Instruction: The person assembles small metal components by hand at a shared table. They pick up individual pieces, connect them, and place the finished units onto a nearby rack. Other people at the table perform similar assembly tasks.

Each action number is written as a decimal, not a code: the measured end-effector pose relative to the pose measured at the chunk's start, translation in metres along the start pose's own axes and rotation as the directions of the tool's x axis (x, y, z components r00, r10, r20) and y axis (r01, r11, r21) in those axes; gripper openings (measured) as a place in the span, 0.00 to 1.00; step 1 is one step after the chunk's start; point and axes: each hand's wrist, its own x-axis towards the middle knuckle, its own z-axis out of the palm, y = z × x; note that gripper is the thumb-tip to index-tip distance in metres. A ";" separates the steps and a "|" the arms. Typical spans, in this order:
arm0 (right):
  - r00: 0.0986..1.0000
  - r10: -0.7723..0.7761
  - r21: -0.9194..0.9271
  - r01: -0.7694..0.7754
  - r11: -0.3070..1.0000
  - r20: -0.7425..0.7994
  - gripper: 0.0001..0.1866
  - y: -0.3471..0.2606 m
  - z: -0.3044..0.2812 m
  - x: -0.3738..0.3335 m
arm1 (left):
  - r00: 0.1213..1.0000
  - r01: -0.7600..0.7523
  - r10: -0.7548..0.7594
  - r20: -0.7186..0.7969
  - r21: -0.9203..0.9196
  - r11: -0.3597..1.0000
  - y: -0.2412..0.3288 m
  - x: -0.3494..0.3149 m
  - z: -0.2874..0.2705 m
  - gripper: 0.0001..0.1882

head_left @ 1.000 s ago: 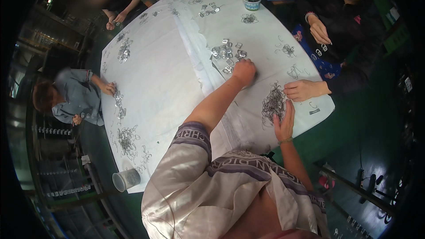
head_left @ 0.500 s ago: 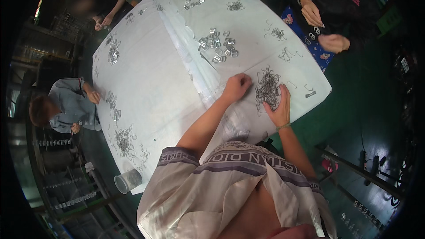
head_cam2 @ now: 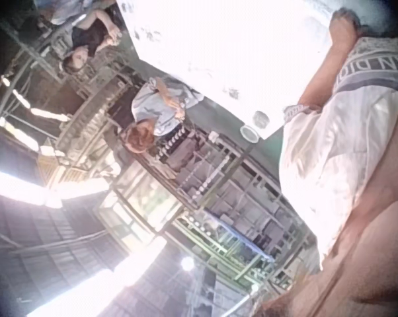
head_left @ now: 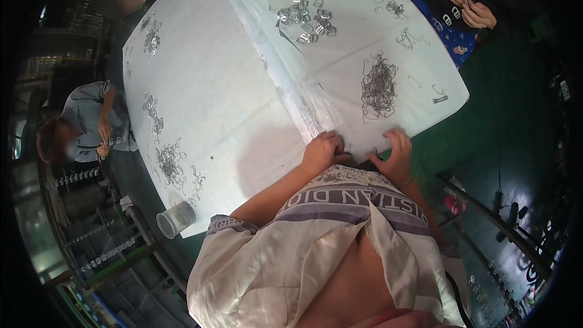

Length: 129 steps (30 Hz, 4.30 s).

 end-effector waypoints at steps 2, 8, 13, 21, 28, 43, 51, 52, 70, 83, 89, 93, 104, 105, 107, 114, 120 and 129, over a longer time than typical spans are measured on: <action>0.999 -0.034 -0.055 0.035 0.998 0.023 0.34 -0.001 0.000 -0.011 | 0.990 -0.103 0.113 -0.089 0.110 0.989 -0.002 0.000 0.011 0.13; 0.991 -0.130 -0.118 0.131 0.984 0.015 0.35 0.000 0.007 -0.012 | 0.987 -0.111 0.140 -0.081 0.285 0.952 0.001 0.003 0.028 0.05; 0.980 -0.184 -0.105 0.191 0.976 0.077 0.33 -0.004 0.022 -0.003 | 0.968 -0.166 0.224 -0.110 0.388 0.907 -0.004 0.013 0.034 0.04; 0.971 -0.163 -0.124 0.186 0.975 0.174 0.36 -0.012 0.036 0.018 | 0.932 -0.216 0.338 -0.133 0.548 0.808 -0.009 0.008 0.036 0.06; 0.926 -0.105 -0.345 0.239 0.908 0.362 0.40 -0.011 0.040 0.021 | 0.972 -0.140 0.221 -0.084 0.550 0.824 0.002 0.021 0.035 0.05; 0.861 -0.306 -0.300 0.442 0.845 0.406 0.41 -0.014 0.052 0.050 | 0.839 -0.076 0.055 -0.541 -0.018 0.997 -0.034 0.015 -0.017 0.15; 0.886 -0.196 -0.362 0.362 0.859 0.420 0.41 -0.027 0.038 0.098 | 0.821 -0.122 0.137 -0.554 0.063 0.990 -0.042 0.010 -0.016 0.16; 0.899 -0.160 -0.384 0.328 0.863 0.408 0.41 -0.026 0.039 0.104 | 0.819 -0.121 0.136 -0.557 0.063 0.991 -0.043 0.007 -0.015 0.16; 0.880 -0.295 -0.150 0.371 0.917 0.372 0.39 -0.028 0.049 0.087 | 0.799 -0.116 0.103 -0.592 0.017 0.993 -0.045 0.009 -0.014 0.13; 0.858 -0.436 0.079 0.432 0.898 0.269 0.30 -0.040 0.043 0.049 | 0.793 -0.163 0.135 -0.594 0.006 0.987 -0.048 0.006 -0.014 0.13; 0.929 -0.339 0.135 0.320 0.938 0.149 0.26 -0.062 0.054 0.011 | 0.810 -0.198 0.155 -0.565 -0.015 0.980 -0.050 0.008 -0.017 0.12; 0.981 -0.177 -0.045 0.173 0.984 -0.080 0.24 -0.072 0.051 -0.017 | 0.805 -0.231 0.190 -0.562 -0.002 0.973 -0.056 0.006 -0.016 0.12; 0.615 0.525 0.326 -0.774 0.542 0.588 0.21 -0.047 0.107 -0.150 | 0.798 -0.362 0.284 -0.531 -0.045 0.931 -0.060 0.009 -0.015 0.09; 0.589 0.553 0.316 -0.798 0.513 0.589 0.21 -0.045 0.113 -0.159 | 0.795 -0.375 0.298 -0.529 -0.042 0.926 -0.060 0.009 -0.014 0.09; 0.560 0.596 0.319 -0.825 0.466 0.575 0.23 -0.043 0.128 -0.174 | 0.797 -0.384 0.309 -0.518 -0.039 0.923 -0.061 0.008 -0.015 0.09; 0.506 0.694 0.380 -0.858 0.345 0.512 0.27 -0.023 0.161 -0.201 | 0.789 -0.405 0.344 -0.509 -0.011 0.914 -0.065 0.008 -0.014 0.10; 0.563 0.640 -0.065 -0.723 0.688 0.523 0.38 -0.025 0.133 -0.175 | 0.784 -0.391 0.348 -0.514 0.025 0.920 -0.069 0.007 -0.017 0.09; 0.436 0.749 -0.082 -0.837 0.541 0.498 0.30 -0.027 0.115 -0.171 | 0.786 -0.393 0.357 -0.504 0.037 0.919 -0.065 0.007 -0.011 0.09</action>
